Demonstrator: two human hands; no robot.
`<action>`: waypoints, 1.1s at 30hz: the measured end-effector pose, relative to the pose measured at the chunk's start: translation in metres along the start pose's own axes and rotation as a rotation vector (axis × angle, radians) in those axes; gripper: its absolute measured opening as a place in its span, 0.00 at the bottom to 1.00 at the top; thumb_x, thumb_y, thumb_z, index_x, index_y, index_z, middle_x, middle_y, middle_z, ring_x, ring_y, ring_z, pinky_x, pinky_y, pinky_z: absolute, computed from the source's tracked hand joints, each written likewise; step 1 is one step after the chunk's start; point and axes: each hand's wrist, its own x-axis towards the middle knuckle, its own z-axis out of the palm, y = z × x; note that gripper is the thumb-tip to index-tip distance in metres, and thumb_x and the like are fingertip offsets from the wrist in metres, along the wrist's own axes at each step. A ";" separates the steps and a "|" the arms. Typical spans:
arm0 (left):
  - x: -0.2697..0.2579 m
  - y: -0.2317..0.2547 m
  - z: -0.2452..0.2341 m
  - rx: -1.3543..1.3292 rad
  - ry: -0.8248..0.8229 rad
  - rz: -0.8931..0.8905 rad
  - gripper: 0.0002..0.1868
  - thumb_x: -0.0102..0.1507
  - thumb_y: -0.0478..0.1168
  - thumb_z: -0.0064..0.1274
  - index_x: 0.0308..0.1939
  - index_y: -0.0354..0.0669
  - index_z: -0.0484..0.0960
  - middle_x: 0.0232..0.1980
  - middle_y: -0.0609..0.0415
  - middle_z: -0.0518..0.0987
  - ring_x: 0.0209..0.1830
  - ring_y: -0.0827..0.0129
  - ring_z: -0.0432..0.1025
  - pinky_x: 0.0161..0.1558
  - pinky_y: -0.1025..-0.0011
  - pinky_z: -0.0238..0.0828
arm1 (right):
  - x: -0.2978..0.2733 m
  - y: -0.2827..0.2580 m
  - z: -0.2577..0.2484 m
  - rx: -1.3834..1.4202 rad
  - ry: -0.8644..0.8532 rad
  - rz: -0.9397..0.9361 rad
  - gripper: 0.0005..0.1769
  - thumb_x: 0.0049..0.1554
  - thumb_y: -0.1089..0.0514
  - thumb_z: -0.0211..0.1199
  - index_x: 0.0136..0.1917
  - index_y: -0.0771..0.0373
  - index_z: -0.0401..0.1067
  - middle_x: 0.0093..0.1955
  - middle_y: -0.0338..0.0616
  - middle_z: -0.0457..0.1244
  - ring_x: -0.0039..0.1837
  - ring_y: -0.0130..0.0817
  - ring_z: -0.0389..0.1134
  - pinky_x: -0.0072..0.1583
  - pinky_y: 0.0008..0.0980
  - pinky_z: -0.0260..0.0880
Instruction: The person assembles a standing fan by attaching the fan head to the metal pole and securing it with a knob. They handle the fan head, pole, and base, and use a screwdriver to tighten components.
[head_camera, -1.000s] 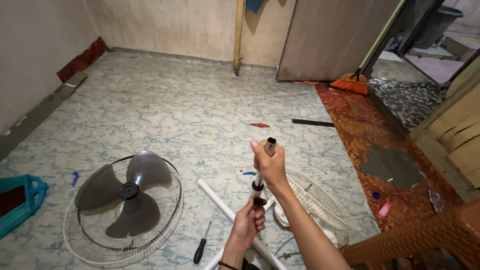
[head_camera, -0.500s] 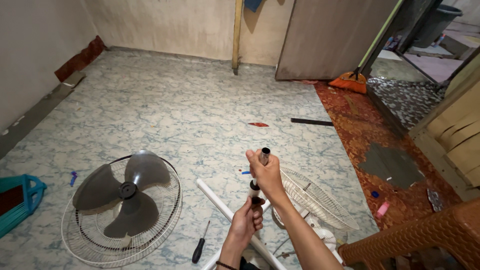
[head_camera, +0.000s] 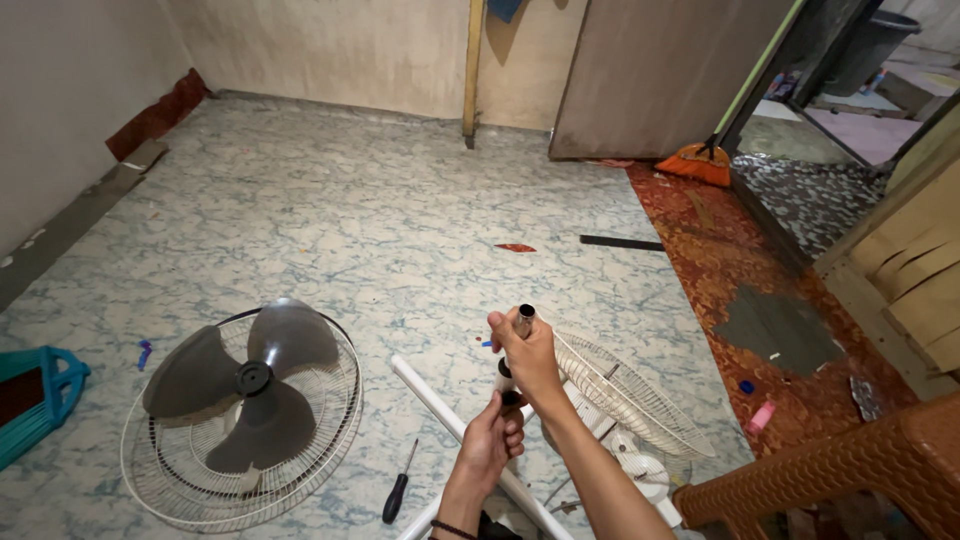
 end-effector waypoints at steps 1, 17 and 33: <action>0.000 0.000 0.000 0.003 0.001 -0.002 0.32 0.71 0.63 0.33 0.52 0.38 0.77 0.26 0.63 0.58 0.25 0.74 0.53 0.30 0.73 0.52 | 0.000 0.000 0.001 0.020 -0.012 -0.021 0.22 0.61 0.47 0.66 0.31 0.60 0.65 0.29 0.35 0.62 0.33 0.21 0.59 0.39 0.26 0.60; 0.006 -0.005 -0.004 -0.039 -0.016 -0.002 0.24 0.72 0.63 0.33 0.39 0.49 0.70 0.26 0.63 0.58 0.25 0.73 0.53 0.30 0.72 0.52 | -0.007 0.008 0.002 -0.007 0.050 0.040 0.20 0.60 0.47 0.67 0.34 0.59 0.66 0.29 0.37 0.64 0.32 0.21 0.59 0.36 0.25 0.56; 0.005 -0.009 0.010 -0.615 -0.072 -0.044 0.20 0.73 0.55 0.36 0.32 0.50 0.65 0.23 0.64 0.56 0.23 0.73 0.53 0.28 0.72 0.52 | -0.008 0.026 0.000 -0.051 0.052 0.117 0.22 0.60 0.46 0.66 0.32 0.62 0.68 0.27 0.39 0.63 0.32 0.27 0.67 0.39 0.29 0.67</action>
